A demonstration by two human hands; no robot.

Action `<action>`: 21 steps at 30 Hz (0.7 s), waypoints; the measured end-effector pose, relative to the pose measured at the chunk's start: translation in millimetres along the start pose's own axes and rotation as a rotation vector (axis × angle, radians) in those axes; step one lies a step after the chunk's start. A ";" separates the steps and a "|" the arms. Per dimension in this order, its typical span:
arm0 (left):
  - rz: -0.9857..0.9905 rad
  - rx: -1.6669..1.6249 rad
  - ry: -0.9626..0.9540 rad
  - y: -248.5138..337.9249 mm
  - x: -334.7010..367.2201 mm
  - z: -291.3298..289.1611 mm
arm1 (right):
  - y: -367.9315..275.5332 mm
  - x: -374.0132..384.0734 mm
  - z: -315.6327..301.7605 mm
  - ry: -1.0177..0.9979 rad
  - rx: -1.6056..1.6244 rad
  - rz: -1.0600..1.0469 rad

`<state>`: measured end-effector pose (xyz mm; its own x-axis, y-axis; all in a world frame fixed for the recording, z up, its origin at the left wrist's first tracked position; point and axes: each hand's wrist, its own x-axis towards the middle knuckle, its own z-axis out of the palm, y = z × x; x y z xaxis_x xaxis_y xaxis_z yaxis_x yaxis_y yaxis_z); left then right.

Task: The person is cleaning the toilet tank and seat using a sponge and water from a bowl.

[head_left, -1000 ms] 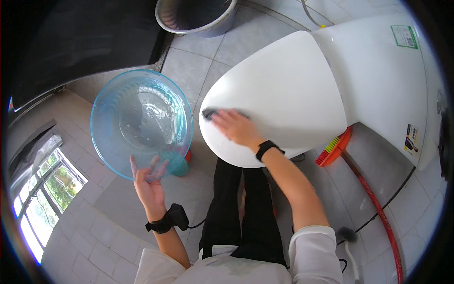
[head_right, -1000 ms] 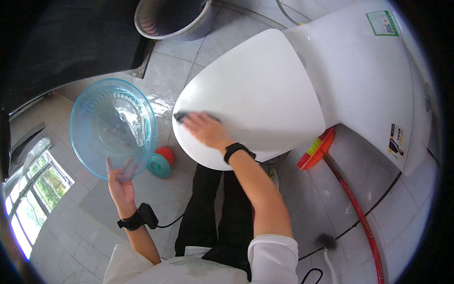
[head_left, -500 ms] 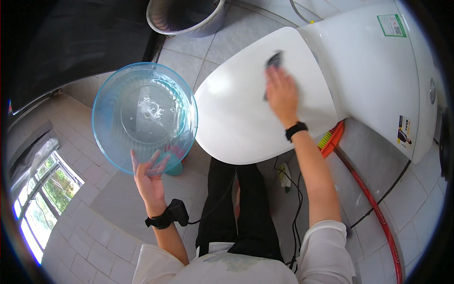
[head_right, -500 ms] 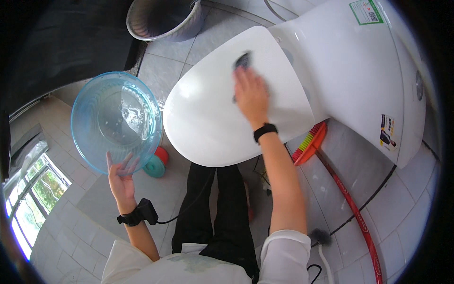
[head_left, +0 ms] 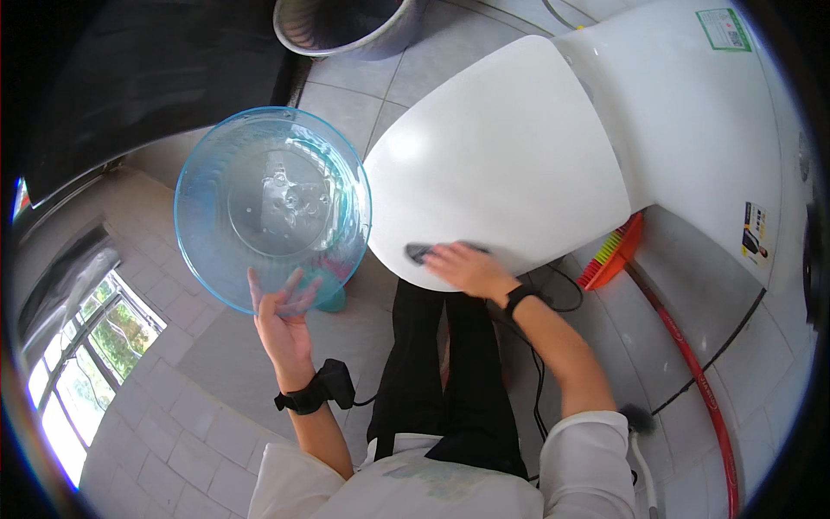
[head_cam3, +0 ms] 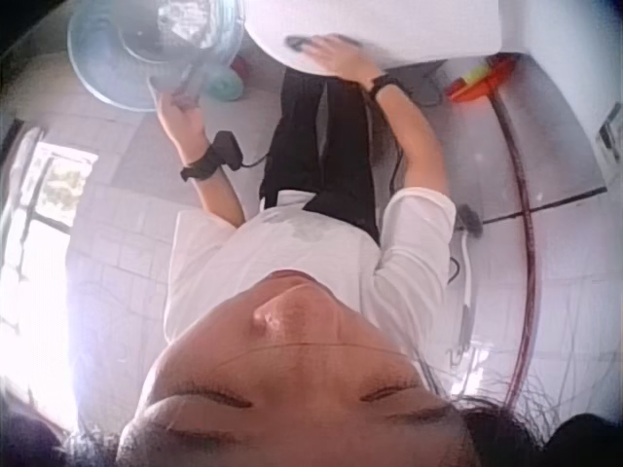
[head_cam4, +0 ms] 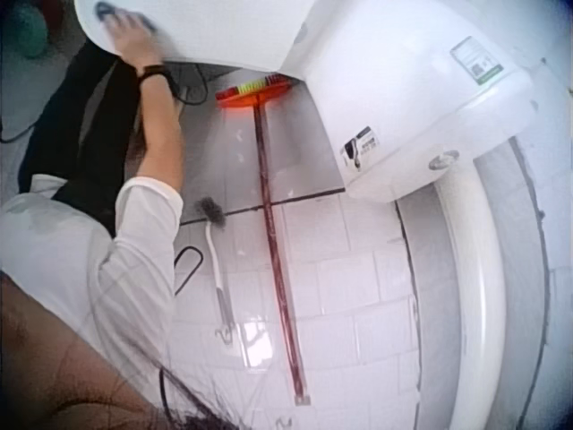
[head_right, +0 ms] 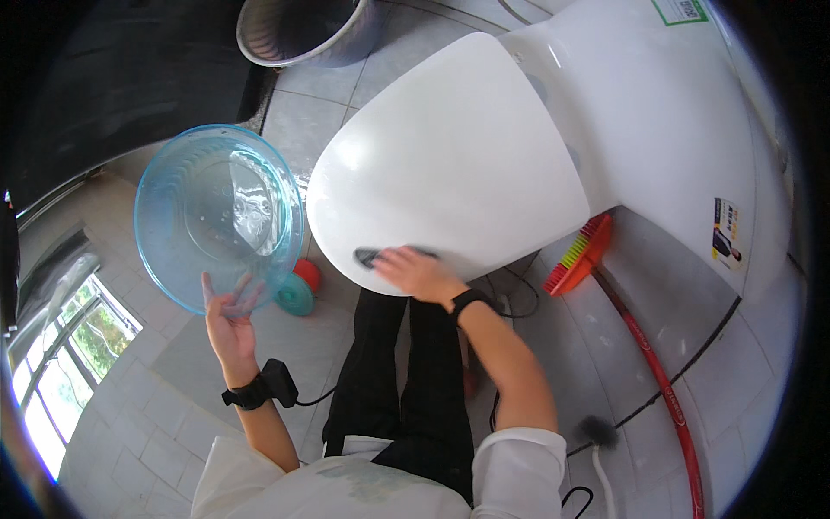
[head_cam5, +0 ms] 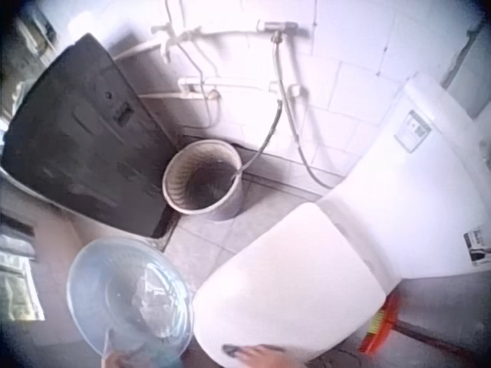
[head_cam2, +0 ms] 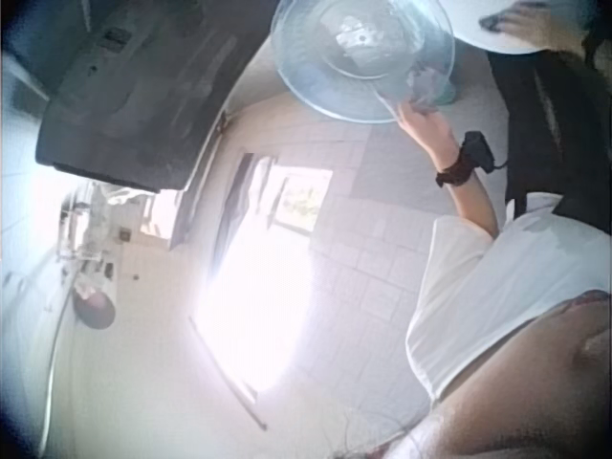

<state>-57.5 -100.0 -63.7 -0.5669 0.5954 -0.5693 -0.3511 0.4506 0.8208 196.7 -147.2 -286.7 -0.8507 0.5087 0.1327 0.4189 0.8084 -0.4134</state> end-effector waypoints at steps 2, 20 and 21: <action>-0.020 -0.005 0.008 -2.4 2.7 2.6 | 30.9 -28.0 -28.7 -0.041 -0.011 0.235; -0.068 -0.003 -0.073 -5.6 10.5 11.5 | 66.6 -101.4 -59.5 0.236 -0.316 1.014; -0.066 0.001 -0.075 -5.6 11.4 10.2 | 57.8 -101.0 -53.3 0.196 -0.290 0.962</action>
<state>-54.4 -88.9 -75.3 -0.4852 0.6121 -0.6244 -0.3854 0.4913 0.7811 323.8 -136.1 -276.0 -0.0572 0.9982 0.0154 0.9796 0.0591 -0.1922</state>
